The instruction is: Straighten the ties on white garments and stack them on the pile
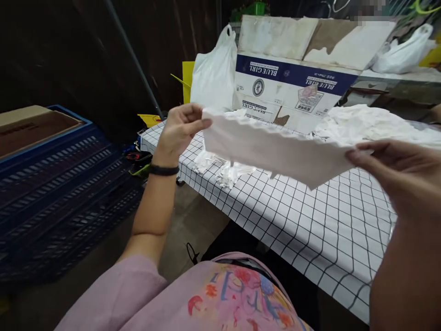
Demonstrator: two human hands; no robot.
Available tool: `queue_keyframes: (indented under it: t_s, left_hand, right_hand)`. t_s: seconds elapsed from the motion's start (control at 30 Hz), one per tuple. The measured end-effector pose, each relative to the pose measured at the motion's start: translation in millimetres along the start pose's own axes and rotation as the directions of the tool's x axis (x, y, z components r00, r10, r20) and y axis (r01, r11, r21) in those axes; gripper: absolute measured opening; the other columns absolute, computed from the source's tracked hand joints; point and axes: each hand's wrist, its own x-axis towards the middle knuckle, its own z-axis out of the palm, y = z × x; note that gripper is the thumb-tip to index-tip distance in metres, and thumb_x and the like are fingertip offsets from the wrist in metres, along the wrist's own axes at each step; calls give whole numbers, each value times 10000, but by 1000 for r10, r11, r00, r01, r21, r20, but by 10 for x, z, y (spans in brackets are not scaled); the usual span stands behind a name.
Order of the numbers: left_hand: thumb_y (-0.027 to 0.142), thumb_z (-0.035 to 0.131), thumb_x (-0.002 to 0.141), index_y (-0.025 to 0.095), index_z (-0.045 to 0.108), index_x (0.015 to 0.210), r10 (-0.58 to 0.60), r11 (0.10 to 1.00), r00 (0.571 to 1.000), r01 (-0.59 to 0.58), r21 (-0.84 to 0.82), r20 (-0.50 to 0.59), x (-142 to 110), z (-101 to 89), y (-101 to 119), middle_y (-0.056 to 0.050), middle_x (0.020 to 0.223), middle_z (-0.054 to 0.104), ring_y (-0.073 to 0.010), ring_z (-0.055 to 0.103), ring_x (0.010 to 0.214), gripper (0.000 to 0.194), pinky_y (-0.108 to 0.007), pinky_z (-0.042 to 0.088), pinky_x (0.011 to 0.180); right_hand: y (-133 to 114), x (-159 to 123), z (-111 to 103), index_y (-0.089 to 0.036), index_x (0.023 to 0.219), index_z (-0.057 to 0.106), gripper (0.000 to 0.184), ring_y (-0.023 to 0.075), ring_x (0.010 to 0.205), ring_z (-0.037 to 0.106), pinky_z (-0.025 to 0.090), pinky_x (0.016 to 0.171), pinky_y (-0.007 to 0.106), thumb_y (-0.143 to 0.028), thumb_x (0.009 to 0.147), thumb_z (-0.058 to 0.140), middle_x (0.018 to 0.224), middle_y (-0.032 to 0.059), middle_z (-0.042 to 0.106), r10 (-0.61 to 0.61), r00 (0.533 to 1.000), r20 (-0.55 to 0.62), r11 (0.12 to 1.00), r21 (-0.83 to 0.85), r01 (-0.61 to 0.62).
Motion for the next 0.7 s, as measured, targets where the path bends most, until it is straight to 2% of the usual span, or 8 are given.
queue_keyframes:
  t_s: [0.07,0.17,0.27,0.33,0.47,0.53,0.63,0.7]
  left_hand:
    - [257,929,612,214,708,781,-24,999,996,28,47,-84,-200,-256,2,2,766,692,-163,684,753,281,-267,570,655]
    - [259,932,573,223,730,711,-63,993,982,80,89,-176,-326,-586,-68,-1,717,681,-147,647,667,247,-274,550,613]
    - [259,949,543,223,736,710,-99,985,966,129,111,-239,-180,-815,-263,1,720,686,-143,651,654,273,-275,544,614]
    - [269,955,537,218,738,720,-112,982,961,146,120,-252,57,-876,-478,1,723,691,-138,644,647,288,-271,538,611]
    - [262,943,521,191,719,714,-196,957,958,233,170,-212,703,-738,-1071,-5,711,688,-133,619,649,304,-276,523,634]
    - [228,916,511,173,673,644,-278,899,937,331,287,-211,1006,-597,-1399,7,644,651,-124,579,618,282,-277,489,628]
    - [180,855,509,169,630,578,-344,817,912,408,408,-222,1321,-432,-1842,33,578,588,-114,528,594,235,-271,436,616]
    - [168,827,504,169,634,565,-363,789,907,421,448,-213,1437,-385,-2066,36,570,574,-116,513,596,202,-270,406,605]
  right_hand:
    - [71,-125,150,-304,835,830,278,244,705,659,519,617,415,-446,624,944,774,49,738,56,986,159,997,44,-64]
    - [203,-198,479,-339,862,819,217,271,765,678,555,678,431,-494,723,879,810,41,747,124,900,417,980,88,-176]
    - [373,-102,903,-297,875,799,262,236,730,632,539,674,391,-538,777,833,786,47,709,189,802,567,949,105,-298]
    - [541,49,1199,-260,895,783,304,199,686,583,526,679,360,-541,788,826,710,29,649,214,769,602,922,136,-363]
    - [1055,412,1714,-210,877,757,394,175,692,551,509,717,327,-561,731,856,664,5,596,264,760,594,870,194,-454]
    - [1344,546,1902,-198,843,742,420,151,627,491,466,641,306,-560,682,880,619,-16,549,323,755,570,857,164,-489]
    - [1678,652,2076,-195,835,731,403,117,532,356,346,525,285,-540,679,868,556,-54,448,416,730,543,841,75,-536]
    - [1787,694,2138,-197,842,733,367,115,522,352,325,518,288,-526,711,829,572,-42,486,439,727,529,852,13,-524]
